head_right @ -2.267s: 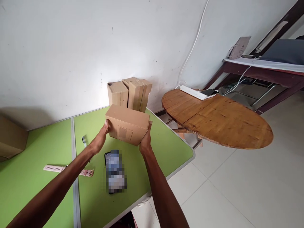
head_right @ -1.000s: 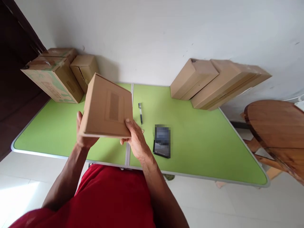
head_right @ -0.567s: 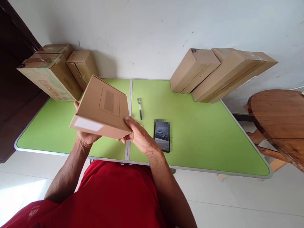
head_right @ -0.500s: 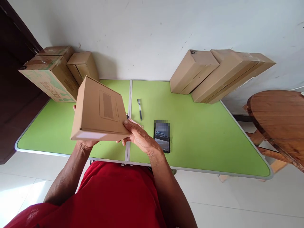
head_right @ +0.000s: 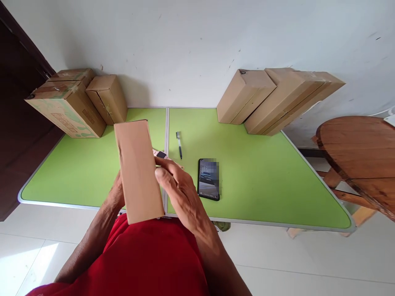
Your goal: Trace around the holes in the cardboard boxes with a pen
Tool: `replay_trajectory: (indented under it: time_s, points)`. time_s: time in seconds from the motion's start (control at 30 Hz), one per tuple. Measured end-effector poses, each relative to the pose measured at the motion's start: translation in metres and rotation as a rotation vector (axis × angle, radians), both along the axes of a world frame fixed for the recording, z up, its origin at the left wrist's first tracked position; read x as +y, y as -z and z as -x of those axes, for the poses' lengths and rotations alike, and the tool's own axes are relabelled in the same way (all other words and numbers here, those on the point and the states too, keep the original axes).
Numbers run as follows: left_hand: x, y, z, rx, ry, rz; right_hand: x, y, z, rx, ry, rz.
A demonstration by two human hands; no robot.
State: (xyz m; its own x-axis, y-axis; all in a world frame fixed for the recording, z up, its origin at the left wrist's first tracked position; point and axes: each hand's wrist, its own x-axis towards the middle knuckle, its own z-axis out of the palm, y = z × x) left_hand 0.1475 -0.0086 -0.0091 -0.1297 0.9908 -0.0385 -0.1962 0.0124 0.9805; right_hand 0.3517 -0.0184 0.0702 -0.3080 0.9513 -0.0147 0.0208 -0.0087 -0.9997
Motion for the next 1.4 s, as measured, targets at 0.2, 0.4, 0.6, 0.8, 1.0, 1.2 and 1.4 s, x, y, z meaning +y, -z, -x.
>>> replay_trajectory:
  time_s: [0.2, 0.4, 0.6, 0.8, 1.0, 1.2, 1.4]
  points:
    - [-0.006, -0.018, 0.001, 0.209, -0.153, -0.053, -0.009, -0.002, 0.007, -0.218, 0.208, 0.095]
    - [-0.026, -0.025, 0.017, 0.287, -0.183, -0.149, -0.001, 0.024, -0.001, 0.196, 0.22, 0.196]
    - [-0.016, -0.038, 0.049, 0.47, -0.264, -0.306, 0.025, 0.018, -0.03, 0.026, -0.05, 0.154]
    - [0.011, -0.088, 0.054, 0.681, 0.301, -0.206, 0.072, -0.017, -0.029, -0.366, -0.582, -0.128]
    - [0.005, -0.058, 0.061, 0.324, 0.353, 0.061, 0.076, -0.005, -0.047, -0.166, -0.341, -0.081]
    - [-0.03, -0.008, 0.053, 0.22, -0.21, 0.017, 0.039, 0.043, -0.056, -0.183, 0.103, 0.093]
    - [-0.068, -0.009, 0.022, 0.416, -0.209, -0.009, 0.024, 0.048, -0.022, -0.356, 0.23, 0.06]
